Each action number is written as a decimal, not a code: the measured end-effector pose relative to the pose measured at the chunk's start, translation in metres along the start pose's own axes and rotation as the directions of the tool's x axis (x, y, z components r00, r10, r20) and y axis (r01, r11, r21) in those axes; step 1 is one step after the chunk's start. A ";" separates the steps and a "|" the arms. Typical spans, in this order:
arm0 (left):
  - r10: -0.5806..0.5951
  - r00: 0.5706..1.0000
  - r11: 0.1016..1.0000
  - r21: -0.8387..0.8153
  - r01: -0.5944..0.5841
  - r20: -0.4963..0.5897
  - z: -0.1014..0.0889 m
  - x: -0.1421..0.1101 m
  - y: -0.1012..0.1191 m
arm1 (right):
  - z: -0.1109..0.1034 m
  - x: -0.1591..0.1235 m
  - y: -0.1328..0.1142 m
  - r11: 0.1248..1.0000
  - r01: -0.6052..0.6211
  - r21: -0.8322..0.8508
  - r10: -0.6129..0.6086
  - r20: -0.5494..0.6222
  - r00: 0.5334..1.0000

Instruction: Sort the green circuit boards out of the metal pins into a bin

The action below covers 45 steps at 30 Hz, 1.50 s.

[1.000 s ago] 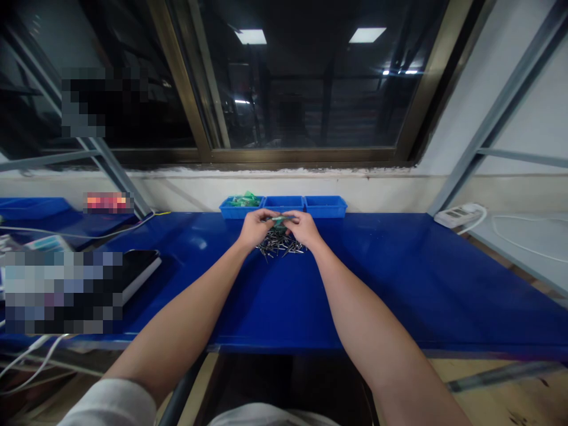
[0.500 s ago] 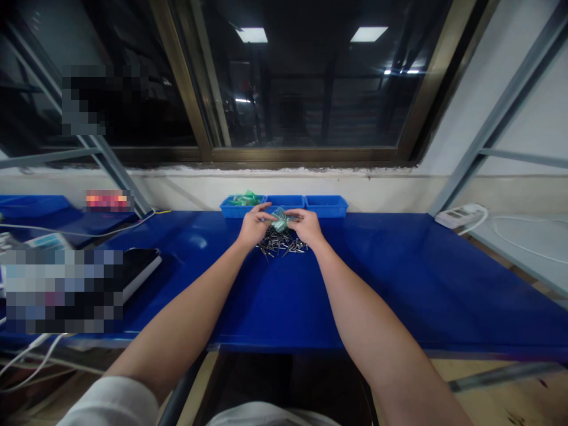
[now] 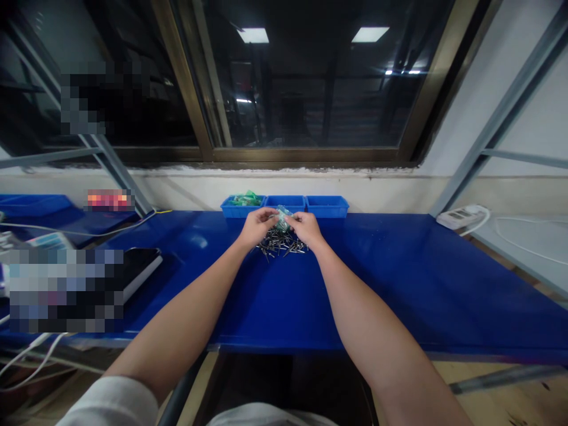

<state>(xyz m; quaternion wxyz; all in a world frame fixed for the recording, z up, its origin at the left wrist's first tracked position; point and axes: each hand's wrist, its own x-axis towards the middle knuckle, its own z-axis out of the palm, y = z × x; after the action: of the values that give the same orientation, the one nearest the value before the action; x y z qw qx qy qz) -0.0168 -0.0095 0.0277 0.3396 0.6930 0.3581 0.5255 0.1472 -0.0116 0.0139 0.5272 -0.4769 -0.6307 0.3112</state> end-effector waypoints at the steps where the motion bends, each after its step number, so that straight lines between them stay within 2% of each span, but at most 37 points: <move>1: -0.010 1.000 1.000 0.011 0.010 0.009 -0.001 0.000 0.000 | 0.000 0.000 0.000 1.000 0.006 -0.001 -0.006 -0.003 1.000; 5: -0.069 0.998 0.998 -0.010 0.069 -0.012 -0.006 0.000 0.002 | 0.000 -0.001 -0.001 1.000 0.012 -0.005 -0.012 -0.017 1.000; 9: -0.109 0.976 0.992 -0.088 0.093 -0.187 -0.018 0.003 0.002 | -0.001 -0.002 -0.003 1.000 -0.022 -0.013 0.022 -0.015 1.000; 11: -0.136 0.940 0.987 -0.127 0.100 -0.312 -0.025 0.007 -0.001 | -0.001 -0.002 -0.002 0.999 -0.020 -0.046 0.020 -0.001 1.000; 14: -0.181 0.861 0.978 -0.178 0.108 -0.476 -0.037 0.013 -0.005 | -0.001 -0.002 0.001 0.992 0.003 -0.130 -0.001 0.016 1.000; 17: -0.200 0.799 0.969 -0.234 0.077 -0.567 -0.048 0.017 -0.007 | 0.000 -0.003 0.001 0.976 0.028 -0.215 -0.019 0.043 0.999; 19: -0.254 0.817 0.952 -0.284 0.116 -0.517 -0.054 0.018 -0.009 | 0.001 -0.004 0.000 0.964 0.048 -0.263 -0.032 0.067 0.997; 22: -0.346 0.850 0.928 -0.277 0.249 -0.396 -0.057 0.016 -0.014 | 0.000 -0.006 -0.003 0.946 0.075 -0.315 -0.051 0.083 0.995; 25: -0.357 0.873 0.932 -0.183 0.312 -0.331 -0.055 0.014 -0.018 | 0.000 -0.007 -0.005 0.933 0.097 -0.346 -0.071 0.084 0.994; 27: -0.303 0.902 0.951 -0.029 0.309 -0.309 -0.052 0.012 -0.019 | 0.000 -0.008 -0.006 0.922 0.108 -0.372 -0.087 0.073 0.994; 29: -0.207 0.941 0.936 0.225 0.270 -0.268 -0.047 0.010 -0.019 | 0.000 -0.007 -0.006 0.905 0.113 -0.410 -0.100 0.053 0.994; 30: -0.151 0.962 0.902 0.367 0.229 -0.229 -0.043 0.008 -0.018 | 0.000 -0.007 -0.006 0.896 0.113 -0.430 -0.103 0.047 0.994; 32: -0.059 0.991 0.787 0.606 0.118 -0.117 -0.035 0.004 -0.018 | 0.000 -0.007 -0.004 0.878 0.112 -0.466 -0.100 0.051 0.994; 34: -0.023 1.000 0.674 0.739 0.010 0.008 -0.026 0.000 -0.018 | 0.000 -0.006 -0.002 0.856 0.117 -0.504 -0.098 0.064 0.993; 36: -0.071 0.991 0.591 0.805 -0.052 0.116 -0.019 -0.004 -0.020 | -0.001 -0.005 0.000 0.826 0.120 -0.550 -0.096 0.074 0.993; 39: -0.149 0.962 0.532 0.839 -0.118 0.230 -0.014 -0.007 -0.022 | -0.001 -0.003 0.004 0.781 0.092 -0.617 -0.055 0.079 0.995; 42: -0.166 0.951 0.517 0.844 -0.143 0.262 -0.014 -0.006 -0.022 | 0.001 -0.003 0.007 0.750 0.054 -0.659 0.011 0.094 0.996; 45: -0.147 0.960 0.527 0.840 -0.128 0.238 -0.015 -0.004 -0.019 | 0.002 -0.003 0.008 0.731 0.039 -0.681 0.047 0.108 0.993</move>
<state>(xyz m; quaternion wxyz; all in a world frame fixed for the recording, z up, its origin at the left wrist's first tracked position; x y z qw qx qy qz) -0.0346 -0.0019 0.0124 0.0094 0.8350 0.5201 0.1792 0.1479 -0.0113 0.0049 0.2768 -0.6192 -0.7297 0.0868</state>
